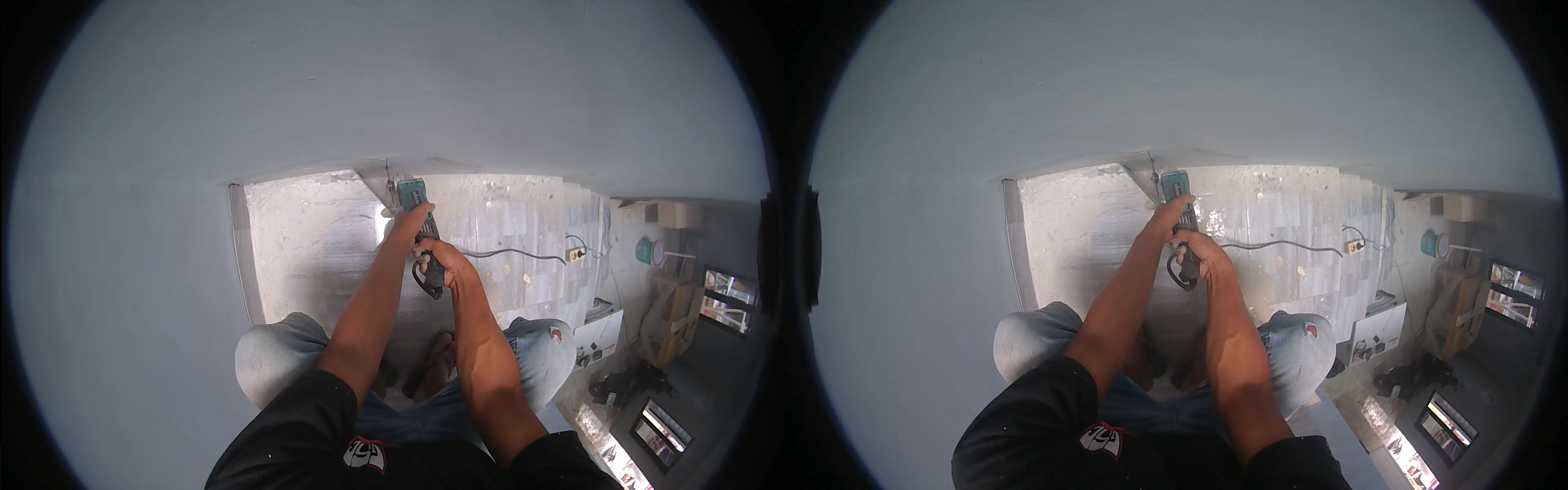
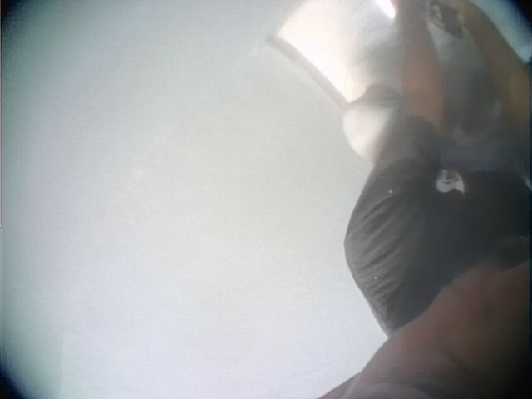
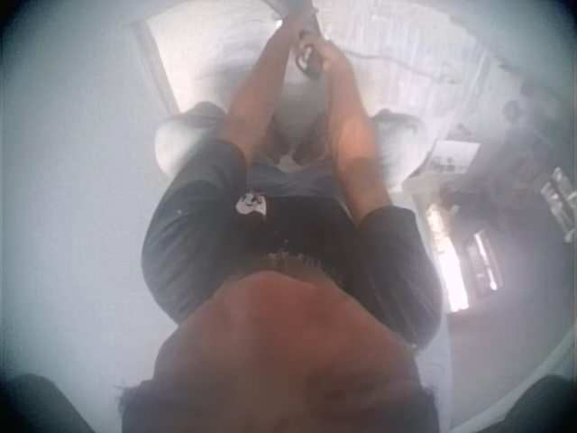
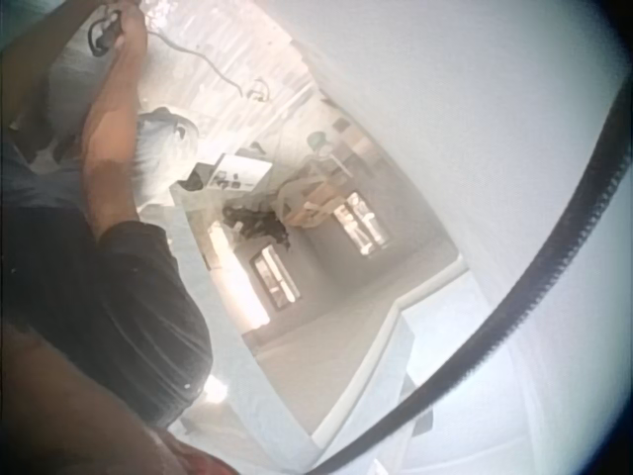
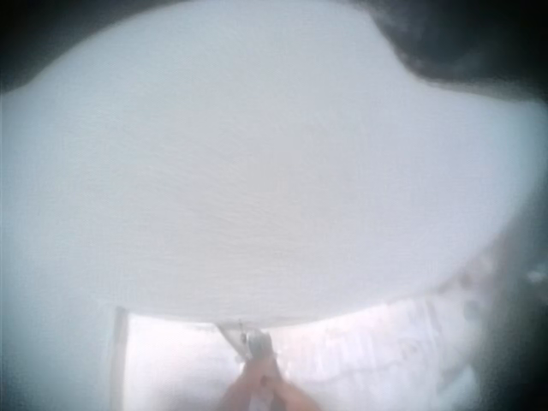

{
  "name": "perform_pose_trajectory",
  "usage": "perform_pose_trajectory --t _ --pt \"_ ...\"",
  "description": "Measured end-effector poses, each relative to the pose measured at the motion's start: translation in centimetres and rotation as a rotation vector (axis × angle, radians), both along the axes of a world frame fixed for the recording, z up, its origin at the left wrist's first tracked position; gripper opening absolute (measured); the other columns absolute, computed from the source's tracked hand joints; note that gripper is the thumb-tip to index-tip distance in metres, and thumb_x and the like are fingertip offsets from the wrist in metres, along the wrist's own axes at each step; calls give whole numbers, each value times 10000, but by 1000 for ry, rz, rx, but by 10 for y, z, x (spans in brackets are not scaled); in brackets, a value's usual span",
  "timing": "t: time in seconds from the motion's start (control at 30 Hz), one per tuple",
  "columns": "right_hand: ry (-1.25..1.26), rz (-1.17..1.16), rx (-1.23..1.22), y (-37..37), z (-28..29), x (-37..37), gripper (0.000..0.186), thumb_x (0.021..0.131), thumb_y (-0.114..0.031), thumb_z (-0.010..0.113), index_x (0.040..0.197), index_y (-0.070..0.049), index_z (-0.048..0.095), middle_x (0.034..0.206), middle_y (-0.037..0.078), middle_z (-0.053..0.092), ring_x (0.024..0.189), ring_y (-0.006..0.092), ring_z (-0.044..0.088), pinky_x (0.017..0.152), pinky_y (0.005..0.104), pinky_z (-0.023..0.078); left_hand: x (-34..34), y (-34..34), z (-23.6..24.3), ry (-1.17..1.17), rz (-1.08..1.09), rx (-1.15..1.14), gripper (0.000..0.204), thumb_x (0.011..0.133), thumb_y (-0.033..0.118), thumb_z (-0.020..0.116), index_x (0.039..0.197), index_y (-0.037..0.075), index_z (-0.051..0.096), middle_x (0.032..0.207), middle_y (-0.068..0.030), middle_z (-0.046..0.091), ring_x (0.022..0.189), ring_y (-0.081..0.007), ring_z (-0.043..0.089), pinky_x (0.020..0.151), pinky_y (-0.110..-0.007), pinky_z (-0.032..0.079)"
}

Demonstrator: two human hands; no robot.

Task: The person sands the floor edges and corners using a power sander, moving the tool along the base of the wall.

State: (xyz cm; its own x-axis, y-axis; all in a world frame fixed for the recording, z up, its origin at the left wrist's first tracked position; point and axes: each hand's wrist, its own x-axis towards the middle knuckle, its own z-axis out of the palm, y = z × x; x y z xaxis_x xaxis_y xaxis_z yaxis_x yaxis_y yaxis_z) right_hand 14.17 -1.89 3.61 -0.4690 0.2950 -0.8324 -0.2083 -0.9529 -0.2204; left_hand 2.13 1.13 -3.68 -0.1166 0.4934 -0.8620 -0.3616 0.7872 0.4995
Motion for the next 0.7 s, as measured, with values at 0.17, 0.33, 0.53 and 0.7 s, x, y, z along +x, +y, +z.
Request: perform_pose_trajectory --t 0.17,0.33,0.53,0.7 --pt "2 18 3 -2 4 0 104 787 -63 653 868 -54 588 693 30 565 471 88 497 373 211 434 -2 0 1 -17 -10 -15 360 773 274 711 1005 15 620 850 -80 605 685 -201 606 586 -356 513" --pt "26 -4 -5 -4 2 0 94 785 -71 657 847 -56 587 670 30 560 458 98 494 369 216 430 -2 -1 4 3 -23 -15 376 773 280 712 1017 9 618 871 -87 605 707 -203 607 605 -360 513" --pt "4 1 0 -6 4 3 86 785 -72 655 839 -55 590 637 26 548 441 101 485 370 218 432 -1 -3 15 -16 -33 -9 433 764 298 719 1050 -9 612 910 -105 605 748 -216 612 633 -368 518" --pt "29 -2 0 -9 11 3 74 793 -69 647 842 -51 594 672 25 560 465 96 497 374 219 433 -2 -5 20 10 -40 -1 456 762 310 722 1065 -13 612 935 -113 605 764 -222 617 638 -368 520"
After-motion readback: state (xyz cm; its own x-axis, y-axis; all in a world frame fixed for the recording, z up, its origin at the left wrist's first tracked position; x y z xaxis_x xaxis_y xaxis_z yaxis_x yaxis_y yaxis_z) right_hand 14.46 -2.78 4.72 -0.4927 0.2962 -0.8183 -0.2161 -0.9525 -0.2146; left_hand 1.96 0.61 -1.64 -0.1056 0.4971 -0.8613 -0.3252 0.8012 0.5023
